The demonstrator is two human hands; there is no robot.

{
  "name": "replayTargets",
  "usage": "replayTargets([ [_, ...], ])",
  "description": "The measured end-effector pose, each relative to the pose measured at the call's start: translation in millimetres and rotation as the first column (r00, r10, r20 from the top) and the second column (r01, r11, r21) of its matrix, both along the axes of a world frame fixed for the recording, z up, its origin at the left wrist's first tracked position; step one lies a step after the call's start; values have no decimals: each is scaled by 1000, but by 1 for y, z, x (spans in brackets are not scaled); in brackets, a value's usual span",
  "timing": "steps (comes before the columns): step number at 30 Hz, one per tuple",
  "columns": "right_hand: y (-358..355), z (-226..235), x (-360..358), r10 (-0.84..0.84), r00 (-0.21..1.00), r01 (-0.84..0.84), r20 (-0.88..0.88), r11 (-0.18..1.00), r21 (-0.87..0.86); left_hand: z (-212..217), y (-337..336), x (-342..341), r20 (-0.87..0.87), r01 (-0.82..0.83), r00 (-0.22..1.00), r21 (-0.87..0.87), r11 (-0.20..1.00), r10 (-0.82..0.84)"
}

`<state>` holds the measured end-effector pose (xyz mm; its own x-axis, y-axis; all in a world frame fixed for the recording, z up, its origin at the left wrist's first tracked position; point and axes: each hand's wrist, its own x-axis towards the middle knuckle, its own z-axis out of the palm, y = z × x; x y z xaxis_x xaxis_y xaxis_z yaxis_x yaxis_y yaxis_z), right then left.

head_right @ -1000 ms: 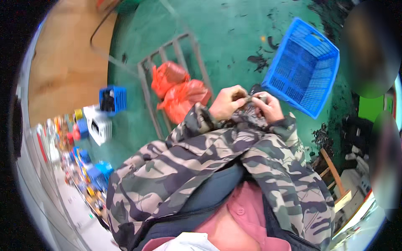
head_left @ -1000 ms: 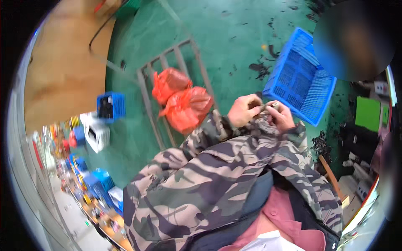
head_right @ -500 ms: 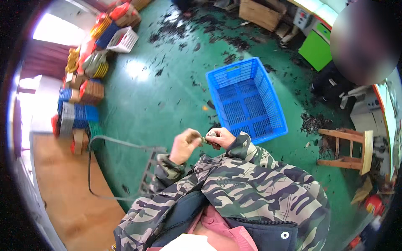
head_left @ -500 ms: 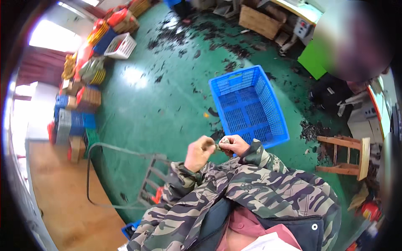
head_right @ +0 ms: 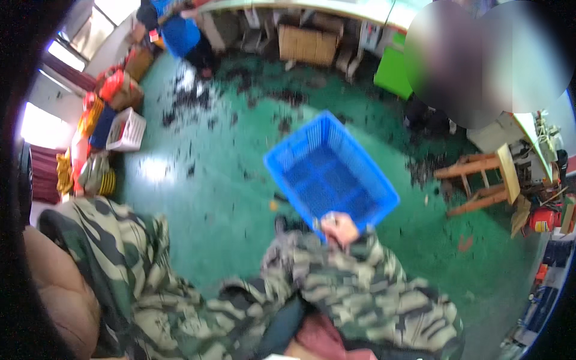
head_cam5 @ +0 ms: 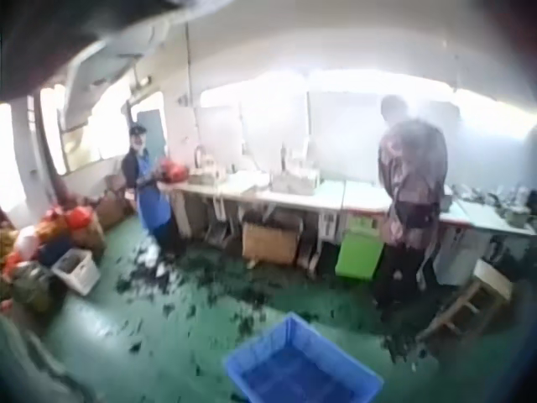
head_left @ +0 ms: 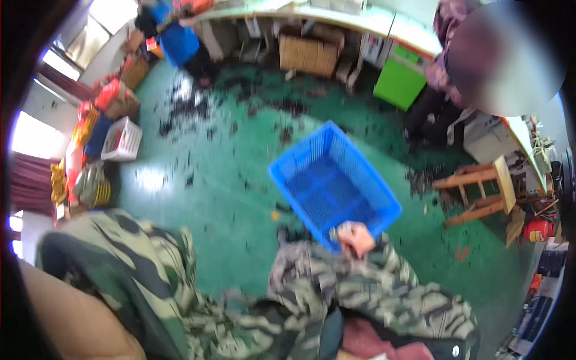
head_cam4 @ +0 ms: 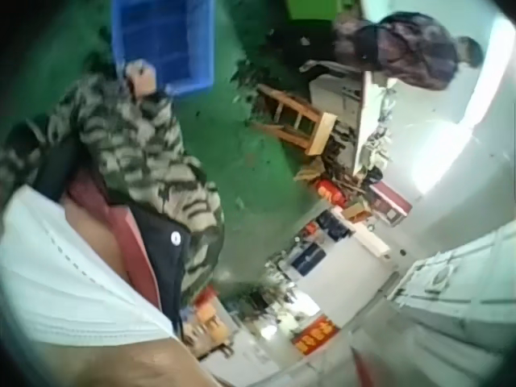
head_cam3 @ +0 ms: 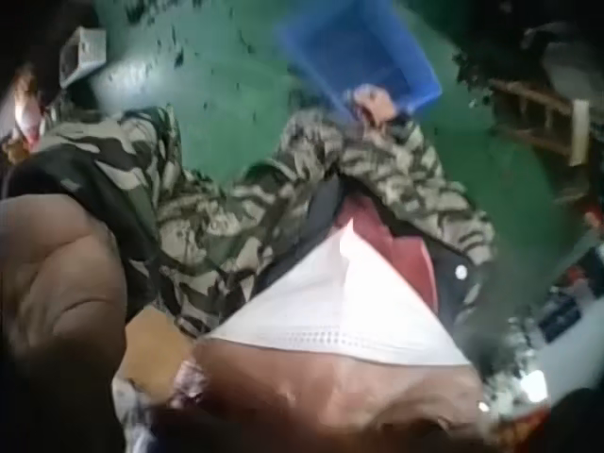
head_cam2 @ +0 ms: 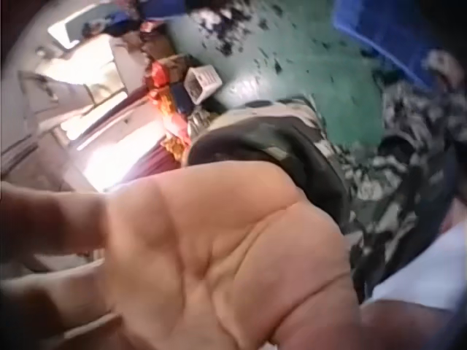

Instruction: Checking instructions in a notebook and then assembling small manufacturing components at a workstation.

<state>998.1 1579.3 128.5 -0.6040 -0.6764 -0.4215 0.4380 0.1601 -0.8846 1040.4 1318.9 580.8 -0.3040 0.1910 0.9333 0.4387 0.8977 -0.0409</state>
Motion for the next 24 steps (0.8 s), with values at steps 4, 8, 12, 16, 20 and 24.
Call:
replayTargets([
  [4,-50,26,23,-250,915,258,318,966,15,-32,-87,-55,-22,7,1000,69,998,-6],
  [8,-92,84,-7,-118,986,123,119,991,-43,3,-162,-76,-36,66,997,168,984,-61],
  [12,-264,104,-5,-254,913,310,320,941,-138,38,-260,-95,-37,80,996,135,988,-76],
  [16,-230,82,-52,-211,904,277,371,951,-136,24,-273,-104,-58,16,998,149,989,-7],
  [20,-240,80,-86,-260,925,309,278,939,-149,17,-289,-143,-64,25,998,161,987,-15],
  [24,-284,88,-142,-149,977,180,154,959,-217,39,-318,-148,-92,-92,990,146,985,107],
])
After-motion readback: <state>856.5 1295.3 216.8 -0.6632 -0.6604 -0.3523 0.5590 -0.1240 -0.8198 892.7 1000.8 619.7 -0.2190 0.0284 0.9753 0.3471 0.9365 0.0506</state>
